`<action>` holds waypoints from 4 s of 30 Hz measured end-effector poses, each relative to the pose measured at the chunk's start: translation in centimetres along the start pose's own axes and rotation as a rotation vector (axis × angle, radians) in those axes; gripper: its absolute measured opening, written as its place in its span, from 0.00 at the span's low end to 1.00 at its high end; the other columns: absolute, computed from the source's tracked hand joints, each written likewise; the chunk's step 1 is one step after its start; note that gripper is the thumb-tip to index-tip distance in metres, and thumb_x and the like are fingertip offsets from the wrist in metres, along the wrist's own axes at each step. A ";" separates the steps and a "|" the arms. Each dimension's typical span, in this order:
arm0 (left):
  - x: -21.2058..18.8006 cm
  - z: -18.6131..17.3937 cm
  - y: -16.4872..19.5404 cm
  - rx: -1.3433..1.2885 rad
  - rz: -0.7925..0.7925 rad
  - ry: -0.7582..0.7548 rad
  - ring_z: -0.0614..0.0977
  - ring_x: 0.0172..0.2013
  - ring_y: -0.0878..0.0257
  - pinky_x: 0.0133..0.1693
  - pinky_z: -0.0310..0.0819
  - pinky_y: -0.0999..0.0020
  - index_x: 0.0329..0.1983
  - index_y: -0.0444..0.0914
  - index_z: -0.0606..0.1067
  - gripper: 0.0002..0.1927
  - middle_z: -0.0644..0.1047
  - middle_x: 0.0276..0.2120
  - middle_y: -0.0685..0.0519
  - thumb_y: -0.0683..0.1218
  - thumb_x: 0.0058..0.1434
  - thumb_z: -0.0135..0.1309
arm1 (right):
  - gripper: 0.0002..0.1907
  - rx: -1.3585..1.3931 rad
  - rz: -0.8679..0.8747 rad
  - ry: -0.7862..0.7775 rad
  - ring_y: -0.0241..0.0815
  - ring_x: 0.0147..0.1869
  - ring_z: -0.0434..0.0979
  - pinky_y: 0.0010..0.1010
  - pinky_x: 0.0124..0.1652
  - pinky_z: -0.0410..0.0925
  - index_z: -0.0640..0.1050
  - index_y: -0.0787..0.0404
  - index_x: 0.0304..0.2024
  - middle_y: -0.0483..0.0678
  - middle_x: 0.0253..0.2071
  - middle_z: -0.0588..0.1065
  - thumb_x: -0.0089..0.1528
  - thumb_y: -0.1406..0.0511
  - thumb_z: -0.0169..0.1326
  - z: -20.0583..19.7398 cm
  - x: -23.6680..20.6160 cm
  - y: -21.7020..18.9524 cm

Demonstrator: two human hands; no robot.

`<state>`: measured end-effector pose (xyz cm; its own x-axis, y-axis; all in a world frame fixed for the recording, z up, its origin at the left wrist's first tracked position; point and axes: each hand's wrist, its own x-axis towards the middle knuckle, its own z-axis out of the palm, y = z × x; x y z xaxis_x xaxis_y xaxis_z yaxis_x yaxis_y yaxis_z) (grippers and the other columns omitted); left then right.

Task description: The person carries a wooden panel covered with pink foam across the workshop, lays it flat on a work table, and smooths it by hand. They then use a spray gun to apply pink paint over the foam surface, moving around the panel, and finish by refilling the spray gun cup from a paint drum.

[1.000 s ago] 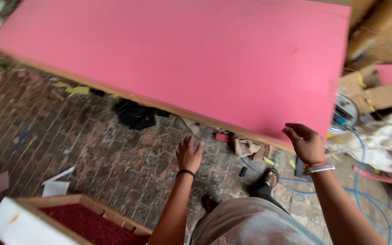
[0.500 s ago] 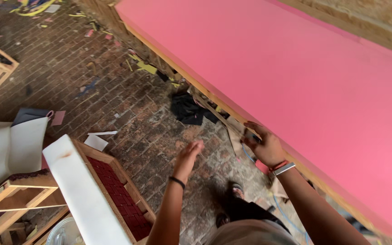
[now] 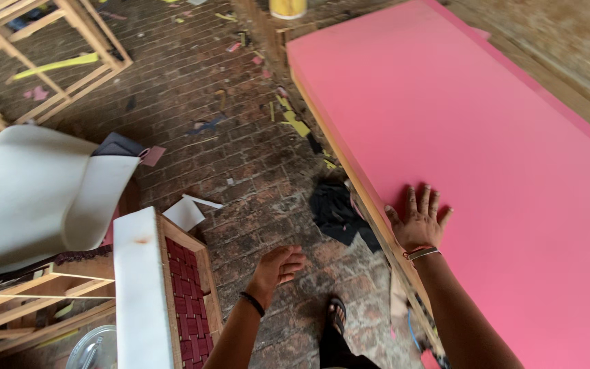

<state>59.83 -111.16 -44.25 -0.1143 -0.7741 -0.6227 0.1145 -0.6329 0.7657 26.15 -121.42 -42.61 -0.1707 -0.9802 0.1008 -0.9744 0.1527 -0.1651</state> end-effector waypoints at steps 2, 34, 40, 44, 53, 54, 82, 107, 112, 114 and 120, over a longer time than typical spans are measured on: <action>1.7 -1.8 2.7 -0.043 0.007 0.089 0.80 0.59 0.50 0.60 0.71 0.51 0.64 0.37 0.74 0.32 0.80 0.58 0.45 0.60 0.64 0.48 | 0.46 -0.012 -0.083 -0.017 0.51 0.83 0.32 0.62 0.70 0.27 0.51 0.43 0.76 0.50 0.80 0.40 0.62 0.32 0.32 0.2 4.5 -2.6; 49.9 -25.3 34.9 -0.156 -0.052 -0.180 0.79 0.58 0.52 0.60 0.67 0.53 0.65 0.37 0.71 0.29 0.79 0.58 0.47 0.57 0.67 0.45 | 0.41 -0.055 0.123 0.024 0.53 0.82 0.38 0.65 0.70 0.33 0.51 0.34 0.76 0.52 0.79 0.45 0.63 0.33 0.30 10.7 46.5 -24.8; 55.8 -23.6 40.4 -0.095 -0.064 -0.292 0.79 0.58 0.52 0.61 0.65 0.53 0.65 0.38 0.71 0.30 0.78 0.59 0.45 0.59 0.66 0.45 | 0.43 -0.036 0.317 -0.036 0.54 0.82 0.37 0.66 0.70 0.32 0.51 0.42 0.77 0.52 0.79 0.44 0.64 0.34 0.31 9.5 56.5 -25.2; 58.3 -24.3 44.8 0.042 -0.131 -0.228 0.80 0.55 0.52 0.58 0.67 0.53 0.63 0.39 0.73 0.30 0.80 0.56 0.46 0.60 0.65 0.44 | 0.48 -0.090 0.388 -0.087 0.54 0.82 0.36 0.69 0.68 0.32 0.49 0.51 0.77 0.53 0.79 0.43 0.64 0.33 0.32 9.2 62.6 -25.5; 66.4 -18.4 51.9 0.254 -0.138 -0.436 0.82 0.49 0.59 0.51 0.70 0.60 0.63 0.43 0.74 0.27 0.81 0.54 0.49 0.57 0.63 0.49 | 0.51 -0.089 0.464 -0.154 0.50 0.82 0.35 0.66 0.69 0.34 0.47 0.53 0.77 0.50 0.79 0.41 0.61 0.33 0.35 9.0 66.2 -27.4; 67.3 -16.6 52.2 0.335 -0.155 -0.482 0.81 0.49 0.61 0.49 0.68 0.62 0.64 0.45 0.74 0.27 0.81 0.54 0.50 0.57 0.63 0.51 | 0.51 -0.086 0.479 -0.176 0.49 0.82 0.35 0.64 0.70 0.34 0.46 0.52 0.77 0.50 0.79 0.41 0.61 0.33 0.35 9.0 66.1 -27.5; 68.8 -0.5 47.6 0.749 0.151 -1.311 0.78 0.60 0.54 0.51 0.78 0.62 0.78 0.32 0.41 0.65 0.75 0.59 0.38 0.60 0.51 0.68 | 0.33 0.087 0.881 0.290 0.50 0.81 0.49 0.52 0.74 0.41 0.67 0.54 0.70 0.50 0.76 0.58 0.68 0.45 0.39 11.8 52.3 -38.2; 67.0 -4.1 49.8 1.020 0.370 -1.122 0.48 0.75 0.47 0.71 0.45 0.51 0.77 0.32 0.40 0.66 0.45 0.76 0.36 0.57 0.51 0.72 | 0.33 -0.009 1.389 0.489 0.51 0.82 0.46 0.50 0.74 0.37 0.66 0.46 0.73 0.50 0.79 0.53 0.67 0.45 0.46 14.6 36.6 -50.2; 63.8 -6.1 50.1 0.977 1.172 -1.170 0.54 0.77 0.43 0.73 0.52 0.54 0.79 0.38 0.51 0.44 0.51 0.79 0.36 0.48 0.66 0.59 | 0.30 0.047 1.279 0.566 0.49 0.83 0.48 0.48 0.76 0.43 0.68 0.45 0.71 0.48 0.78 0.57 0.67 0.49 0.51 14.3 33.8 -53.6; 61.9 -7.6 50.0 1.322 1.505 -1.137 0.55 0.79 0.47 0.76 0.49 0.53 0.80 0.42 0.54 0.37 0.53 0.80 0.42 0.45 0.70 0.51 | 0.33 0.185 1.249 0.686 0.52 0.82 0.50 0.47 0.74 0.48 0.67 0.50 0.71 0.49 0.77 0.58 0.65 0.52 0.55 14.4 32.4 -55.9; 54.2 -12.7 47.4 1.575 1.758 -1.054 0.52 0.74 0.38 0.71 0.39 0.43 0.77 0.34 0.53 0.46 0.50 0.75 0.33 0.67 0.65 0.44 | 0.32 0.626 1.434 0.867 0.53 0.73 0.65 0.41 0.62 0.66 0.70 0.56 0.66 0.51 0.73 0.63 0.60 0.56 0.60 12.7 25.7 -61.1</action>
<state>71.56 -183.38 -43.74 -0.9615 0.2051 0.1829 0.2199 0.9734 0.0646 83.16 -157.51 -42.37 -0.9713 0.2343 -0.0405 0.1502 0.4726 -0.8684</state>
